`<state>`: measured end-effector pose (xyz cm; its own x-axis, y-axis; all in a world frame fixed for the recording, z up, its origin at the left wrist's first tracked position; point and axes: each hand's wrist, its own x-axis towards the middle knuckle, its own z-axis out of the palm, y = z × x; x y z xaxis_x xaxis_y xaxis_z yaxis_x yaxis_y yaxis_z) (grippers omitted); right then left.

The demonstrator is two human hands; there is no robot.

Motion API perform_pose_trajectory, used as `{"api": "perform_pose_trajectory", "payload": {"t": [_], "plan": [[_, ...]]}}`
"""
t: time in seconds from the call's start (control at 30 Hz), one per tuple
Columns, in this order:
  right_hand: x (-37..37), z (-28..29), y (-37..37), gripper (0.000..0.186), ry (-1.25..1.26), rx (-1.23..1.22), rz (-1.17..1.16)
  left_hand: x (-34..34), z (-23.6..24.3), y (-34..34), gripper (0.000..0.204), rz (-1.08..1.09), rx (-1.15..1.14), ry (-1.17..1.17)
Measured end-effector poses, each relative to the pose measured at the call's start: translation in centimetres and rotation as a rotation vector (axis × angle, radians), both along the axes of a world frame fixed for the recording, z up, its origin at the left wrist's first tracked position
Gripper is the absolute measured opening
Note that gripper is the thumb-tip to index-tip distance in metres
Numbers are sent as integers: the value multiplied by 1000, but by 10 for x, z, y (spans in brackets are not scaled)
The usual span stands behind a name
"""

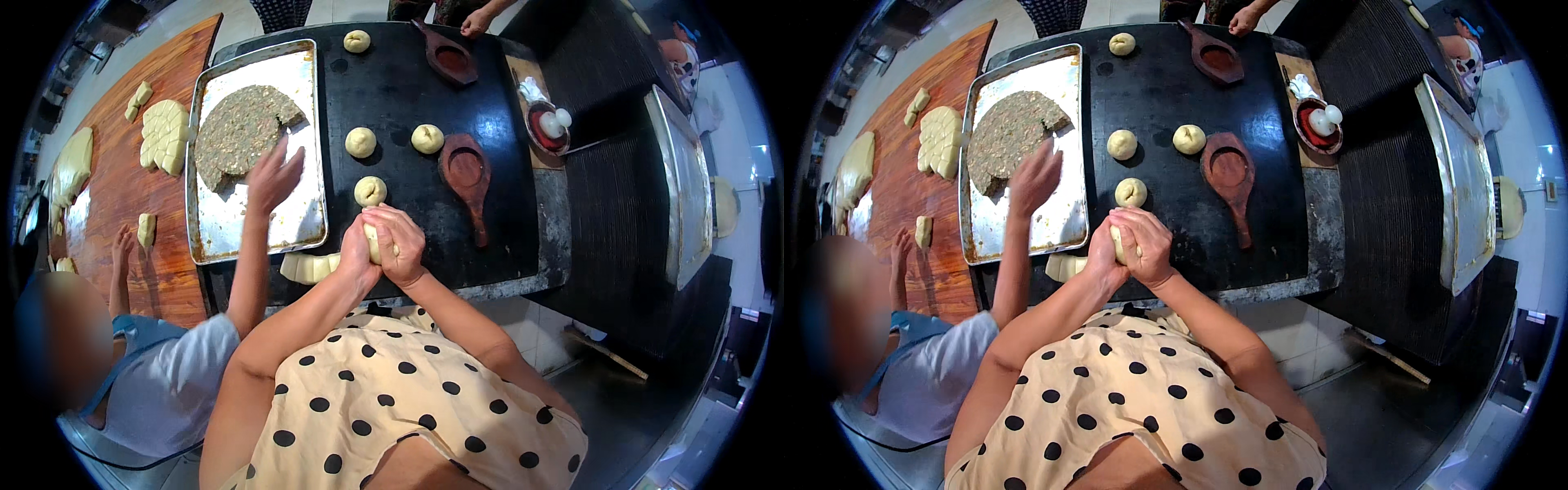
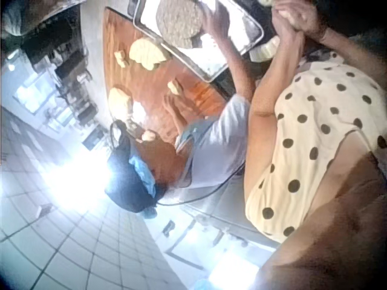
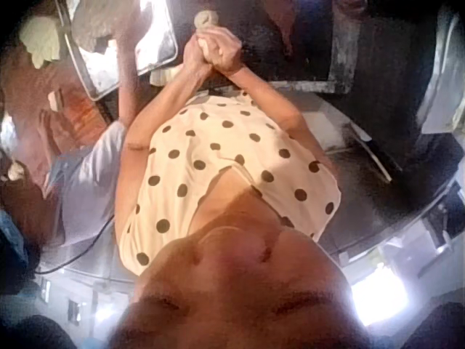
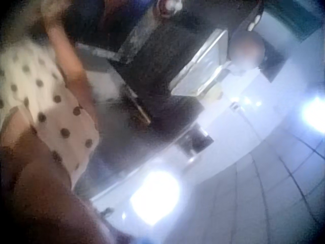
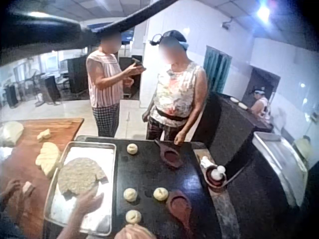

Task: The person takes dough pieces from a table, places meat filling inside them, and rolls them into balls.

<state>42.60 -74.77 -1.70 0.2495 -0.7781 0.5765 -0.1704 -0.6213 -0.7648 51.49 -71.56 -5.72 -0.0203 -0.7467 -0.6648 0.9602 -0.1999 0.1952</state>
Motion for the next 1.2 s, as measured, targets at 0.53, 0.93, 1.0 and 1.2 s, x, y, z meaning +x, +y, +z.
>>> {"api": "perform_pose_trajectory", "payload": {"t": [0.53,0.93,1.0,1.2], "plan": [[-36,10,-236,43,-254,175,-514,115,-14,107,27,-372,190,-982],[-36,-60,-126,16,389,289,47,134,-27,141,68,-1005,-83,-2096],[-26,-57,-46,18,472,510,365,132,-32,132,72,-1069,-251,-2184],[14,-115,56,84,748,368,593,130,-58,112,78,-1173,-482,-2219]]}}
